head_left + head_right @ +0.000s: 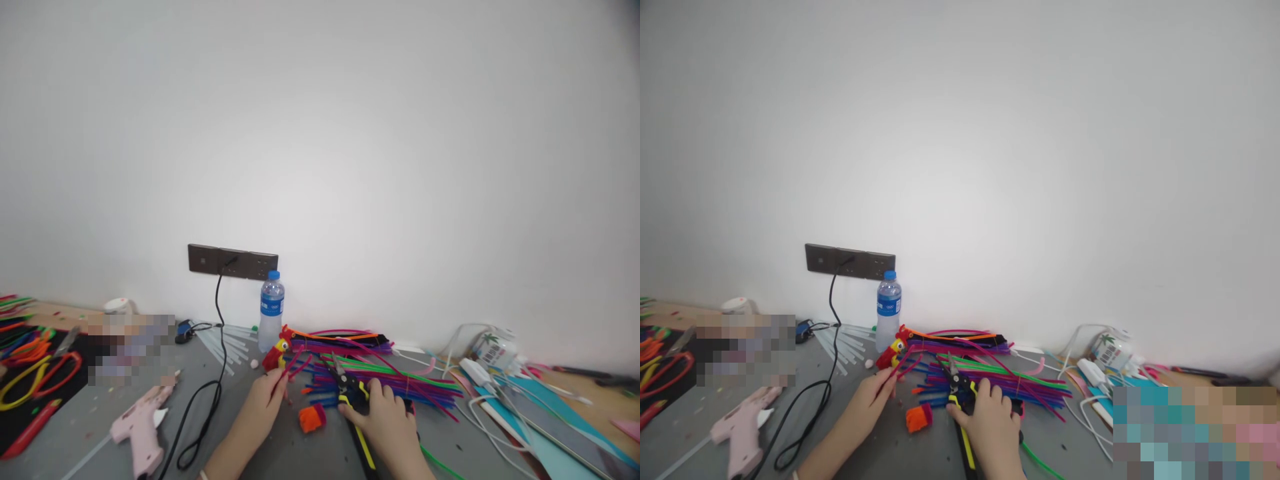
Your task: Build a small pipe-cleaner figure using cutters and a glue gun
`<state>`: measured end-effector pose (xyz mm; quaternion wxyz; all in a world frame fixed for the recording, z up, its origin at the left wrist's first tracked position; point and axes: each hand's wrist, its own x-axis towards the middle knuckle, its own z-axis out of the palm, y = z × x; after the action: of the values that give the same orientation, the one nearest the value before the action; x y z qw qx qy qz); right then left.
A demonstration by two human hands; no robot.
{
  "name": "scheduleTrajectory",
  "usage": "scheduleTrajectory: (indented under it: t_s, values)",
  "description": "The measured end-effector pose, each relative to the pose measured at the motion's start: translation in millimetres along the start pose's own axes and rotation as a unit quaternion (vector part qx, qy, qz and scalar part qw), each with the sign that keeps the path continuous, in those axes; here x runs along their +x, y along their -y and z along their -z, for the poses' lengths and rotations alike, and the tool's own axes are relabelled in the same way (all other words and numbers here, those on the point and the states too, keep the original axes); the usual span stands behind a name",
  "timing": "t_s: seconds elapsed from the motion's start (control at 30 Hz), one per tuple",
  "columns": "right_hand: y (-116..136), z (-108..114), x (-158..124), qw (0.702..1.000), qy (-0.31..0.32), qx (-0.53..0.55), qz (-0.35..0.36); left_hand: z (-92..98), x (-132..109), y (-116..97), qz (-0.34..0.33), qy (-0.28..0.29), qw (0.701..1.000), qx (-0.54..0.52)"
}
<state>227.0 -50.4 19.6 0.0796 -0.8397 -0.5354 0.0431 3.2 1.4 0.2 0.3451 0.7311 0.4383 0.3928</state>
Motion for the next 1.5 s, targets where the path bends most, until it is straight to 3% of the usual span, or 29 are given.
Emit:
scheduleTrajectory:
  t_s: [0.17,0.3,0.43,0.57,0.67,0.93,1.1,1.17,1.33,1.5]
  values:
    - [-5,-3,7,0.996,-0.078,0.034,0.022,-0.2,2,4,-0.026,0.003,1.000,0.007]
    - [-3,-12,15,0.971,-0.101,0.190,0.108,1.9,1,3,-0.053,-0.025,0.998,-0.011]
    - [19,-19,6,0.889,-0.015,0.406,0.211,5.3,-1,-3,-0.064,-0.045,0.996,-0.031]
    - [49,-21,-20,0.795,0.090,0.538,0.266,6.8,-8,-14,-0.082,0.048,0.995,-0.043]
    - [60,-24,-29,0.747,0.103,0.606,0.255,5.2,-13,-22,-0.105,0.114,0.988,-0.017]
    - [38,-19,1,0.726,0.042,0.674,0.127,-2.5,-9,-19,-0.024,0.085,0.992,-0.092]
    - [35,-11,4,0.717,0.048,0.675,0.164,-7.6,-9,-14,0.019,0.109,0.982,-0.154]
    - [38,-8,-2,0.712,0.099,0.664,0.205,-9.9,-8,-13,0.029,0.109,0.975,-0.192]
    - [48,13,-21,0.670,0.323,0.628,0.227,-7.4,-2,-12,0.050,0.076,0.938,-0.335]
    - [54,41,-24,0.711,0.417,0.528,0.204,2.3,1,-15,0.042,0.046,0.942,-0.331]
